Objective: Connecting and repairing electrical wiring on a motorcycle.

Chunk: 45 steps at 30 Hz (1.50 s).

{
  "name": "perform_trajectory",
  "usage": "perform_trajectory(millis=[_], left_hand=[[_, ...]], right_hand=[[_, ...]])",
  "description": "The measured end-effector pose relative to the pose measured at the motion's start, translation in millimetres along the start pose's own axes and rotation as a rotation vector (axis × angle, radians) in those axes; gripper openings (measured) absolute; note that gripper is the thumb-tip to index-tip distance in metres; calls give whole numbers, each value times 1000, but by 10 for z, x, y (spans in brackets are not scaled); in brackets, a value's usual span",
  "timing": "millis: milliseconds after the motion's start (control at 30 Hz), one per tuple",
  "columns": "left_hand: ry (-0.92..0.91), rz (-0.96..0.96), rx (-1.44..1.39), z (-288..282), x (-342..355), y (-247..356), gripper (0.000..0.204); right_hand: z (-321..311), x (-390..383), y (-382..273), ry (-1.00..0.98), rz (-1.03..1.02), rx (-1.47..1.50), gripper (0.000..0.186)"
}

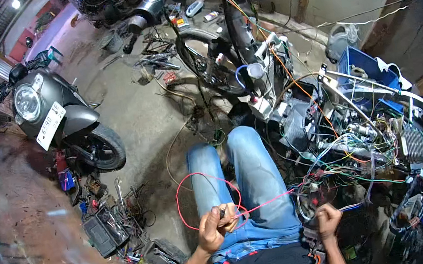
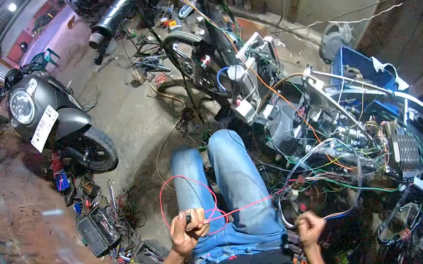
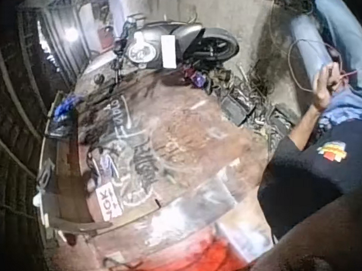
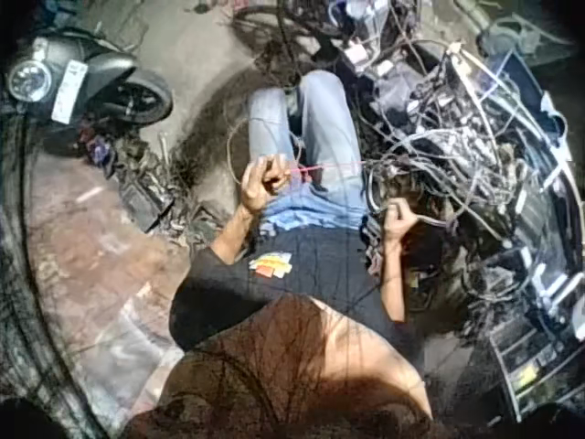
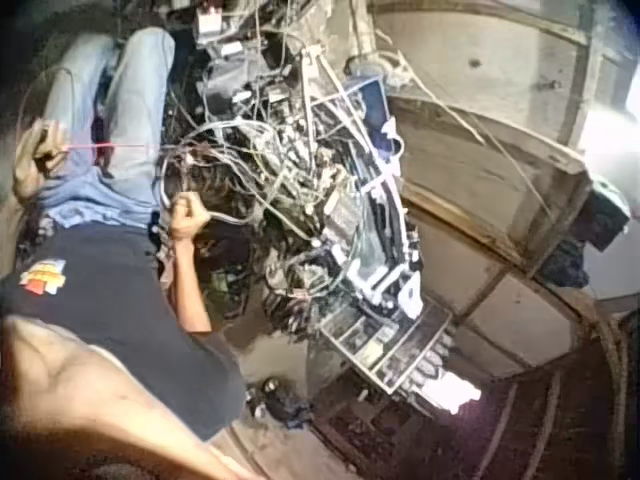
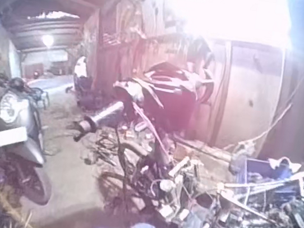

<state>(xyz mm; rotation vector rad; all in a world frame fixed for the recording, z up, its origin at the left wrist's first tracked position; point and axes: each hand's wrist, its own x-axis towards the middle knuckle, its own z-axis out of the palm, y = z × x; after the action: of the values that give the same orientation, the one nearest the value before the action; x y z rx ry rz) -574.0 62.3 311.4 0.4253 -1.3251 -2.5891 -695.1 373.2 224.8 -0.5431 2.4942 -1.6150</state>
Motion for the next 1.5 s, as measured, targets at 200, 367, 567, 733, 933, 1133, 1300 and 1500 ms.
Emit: perform_trajectory(millis=[200, 367, 567, 733, 933, 1133, 1300, 1500], left_hand=[[44, -170, 124, -8, 12, -200, 49], [-97, -180, 548, 131, -10, -355, 41], [-242, -224, 985, 358, 82, -544, 23], [-347, -167, 1096, 569, 182, -814, 29], [-435, -313, 1203, 690, 287, -1043, 32], [-518, -344, 1215, 796, 406, -1010, 33], [-570, -428, 1166, 812, 467, -879, 31], [-649, -365, 1017, 752, 489, -848, 32]], right_hand=[[328, -320, 621, -12, 485, -255, 23], [115, 141, 943, 578, 480, -103, 36], [-120, 542, 1026, 439, 306, 749, 28], [-181, 500, 1022, 618, 538, 774, 45], [-32, 330, 1161, 750, 366, 642, 52], [146, 284, 1276, 467, 588, 939, 47], [271, 267, 1301, 364, 683, 1086, 51], [308, 276, 1326, 451, 659, 1095, 56]])
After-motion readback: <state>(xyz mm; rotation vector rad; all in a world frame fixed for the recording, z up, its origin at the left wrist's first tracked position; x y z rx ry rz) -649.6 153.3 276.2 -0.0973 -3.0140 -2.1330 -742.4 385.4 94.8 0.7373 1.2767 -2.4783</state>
